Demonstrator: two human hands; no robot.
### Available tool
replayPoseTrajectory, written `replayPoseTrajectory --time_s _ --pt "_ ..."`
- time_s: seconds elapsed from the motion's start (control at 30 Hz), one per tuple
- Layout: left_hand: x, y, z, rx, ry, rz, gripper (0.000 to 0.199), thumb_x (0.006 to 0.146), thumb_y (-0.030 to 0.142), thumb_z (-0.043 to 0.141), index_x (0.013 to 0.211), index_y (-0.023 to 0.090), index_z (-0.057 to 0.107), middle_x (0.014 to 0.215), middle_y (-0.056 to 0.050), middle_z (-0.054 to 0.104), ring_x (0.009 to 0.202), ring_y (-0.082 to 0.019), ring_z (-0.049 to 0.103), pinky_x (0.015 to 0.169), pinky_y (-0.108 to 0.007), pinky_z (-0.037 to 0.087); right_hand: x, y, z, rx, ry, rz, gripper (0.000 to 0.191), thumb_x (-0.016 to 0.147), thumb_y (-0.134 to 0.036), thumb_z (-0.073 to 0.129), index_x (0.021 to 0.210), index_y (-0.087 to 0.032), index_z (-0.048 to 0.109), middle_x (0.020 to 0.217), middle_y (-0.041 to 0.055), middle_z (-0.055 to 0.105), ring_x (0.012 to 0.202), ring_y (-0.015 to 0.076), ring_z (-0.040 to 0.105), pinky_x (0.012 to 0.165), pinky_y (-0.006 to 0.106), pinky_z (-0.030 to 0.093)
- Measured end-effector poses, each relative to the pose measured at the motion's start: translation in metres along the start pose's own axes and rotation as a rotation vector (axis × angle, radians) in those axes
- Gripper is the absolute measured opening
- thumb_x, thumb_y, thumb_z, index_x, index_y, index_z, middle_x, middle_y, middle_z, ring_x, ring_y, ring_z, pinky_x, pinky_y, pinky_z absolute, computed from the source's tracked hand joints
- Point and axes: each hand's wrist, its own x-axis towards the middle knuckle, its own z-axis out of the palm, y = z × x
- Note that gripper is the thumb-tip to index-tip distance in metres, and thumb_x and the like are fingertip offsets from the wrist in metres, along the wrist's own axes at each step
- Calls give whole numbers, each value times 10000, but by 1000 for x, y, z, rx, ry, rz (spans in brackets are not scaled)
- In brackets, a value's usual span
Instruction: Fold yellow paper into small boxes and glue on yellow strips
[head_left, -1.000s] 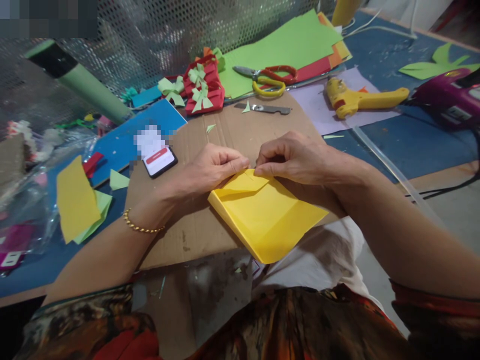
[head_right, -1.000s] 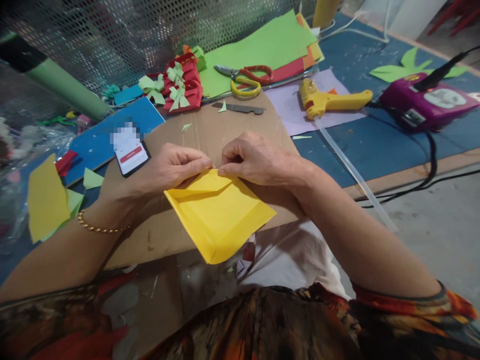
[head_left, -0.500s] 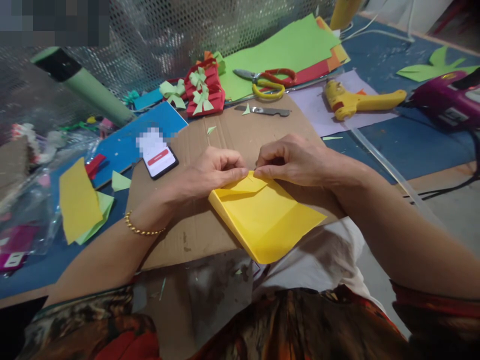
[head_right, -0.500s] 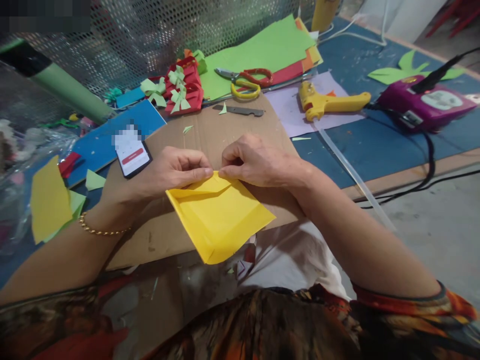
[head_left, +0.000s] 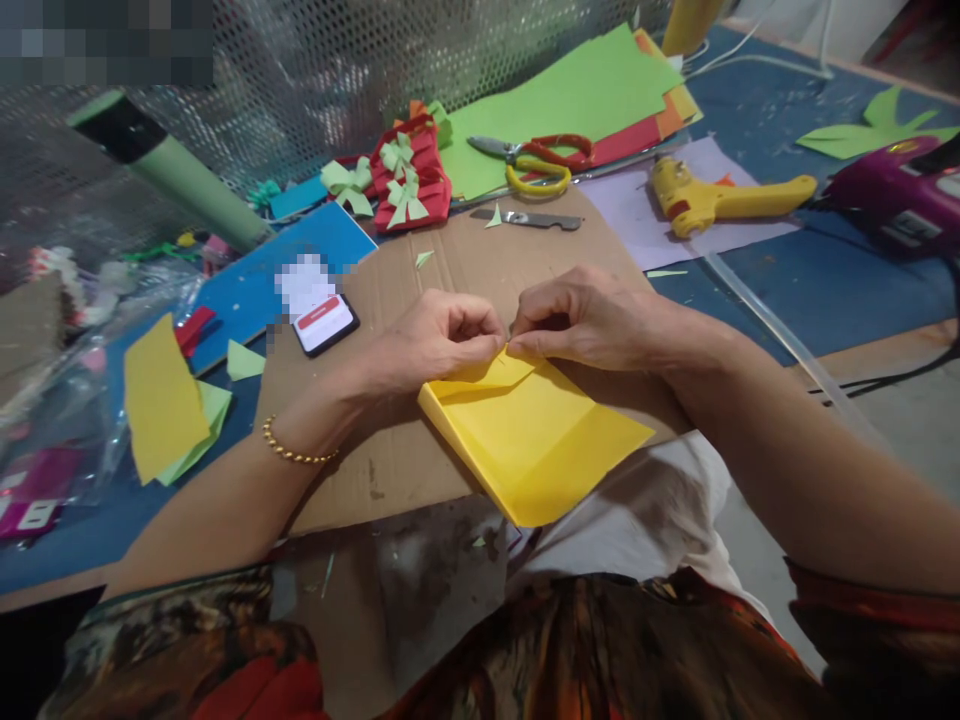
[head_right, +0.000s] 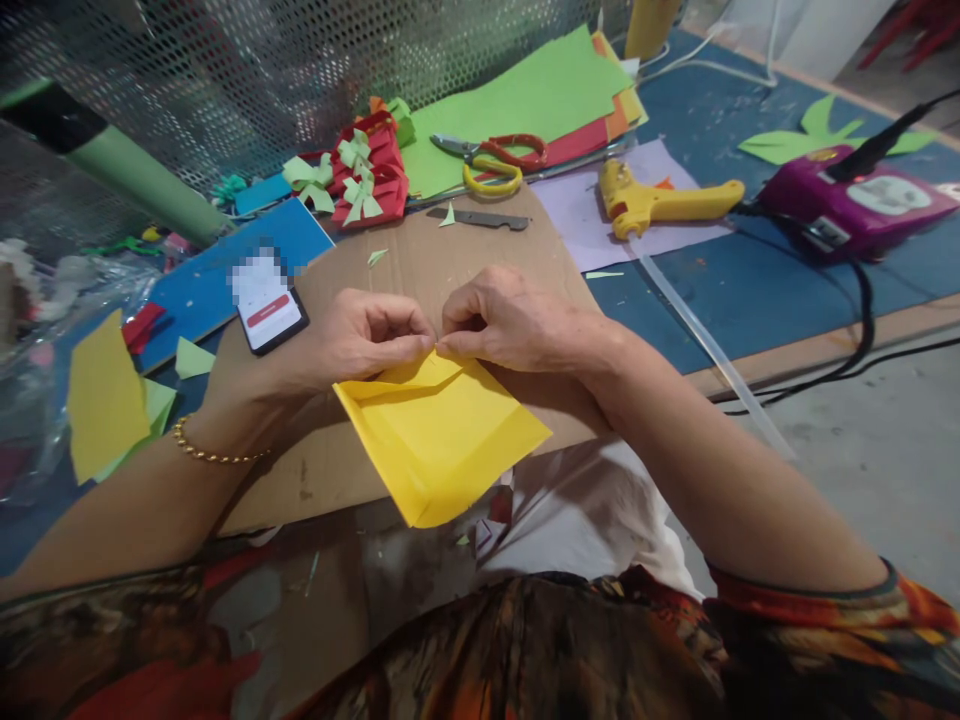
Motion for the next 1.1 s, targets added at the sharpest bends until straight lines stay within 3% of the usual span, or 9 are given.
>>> replayPoseTrajectory --time_s 0.23,0.5,0.7,0.77,0.87,0.97,1.1 --pt "4 -1 -1 -11 -19 -23 129 790 258 674 708 167 632 626 40 516 550 -73 420 509 -207 325 0 1 -1 20 -1 -29 200 923 -244 668 736 -176 685 666 -7 619 659 119 478 627 290 332" --pt "2 4 -10 44 -116 -56 234 843 353 786 753 153 704 638 26 570 571 -86 489 521 -211 370 1 -1 -1 20 -15 -21 244 948 -252 685 718 -173 659 644 -25 567 652 110 441 622 298 307" --pt "1 3 -10 8 -62 -94 199 853 313 782 764 156 699 720 -15 675 636 -112 605 550 -205 444 0 -10 -5 57 61 77 395 1048 -218 559 657 -179 598 622 -17 535 643 110 450 634 310 315" --pt "0 4 -10 8 -49 -98 210 854 319 790 761 156 696 707 -9 661 624 -106 594 542 -200 437 0 -10 -6 46 34 61 418 1070 -253 552 660 -181 582 618 -22 512 647 110 428 631 312 306" --pt "-1 4 -10 -6 -39 -109 241 850 350 811 771 155 693 689 2 642 603 -98 574 525 -193 424 1 -6 -6 16 -38 11 326 1039 -283 623 731 -177 611 630 -37 508 653 109 415 623 306 292" --pt "-2 4 -8 -23 -37 -124 274 845 385 830 781 158 689 696 -1 651 602 -102 583 522 -194 433 1 -2 -5 4 -33 -16 186 968 -210 658 785 -175 652 689 -25 594 674 114 477 640 294 322" --pt "-3 5 -4 -42 -66 -127 211 831 314 812 767 155 690 696 -1 648 593 -96 569 524 -194 428 -1 -2 -4 21 -50 -60 191 939 -189 665 749 -177 654 700 -10 626 681 115 494 639 284 336"
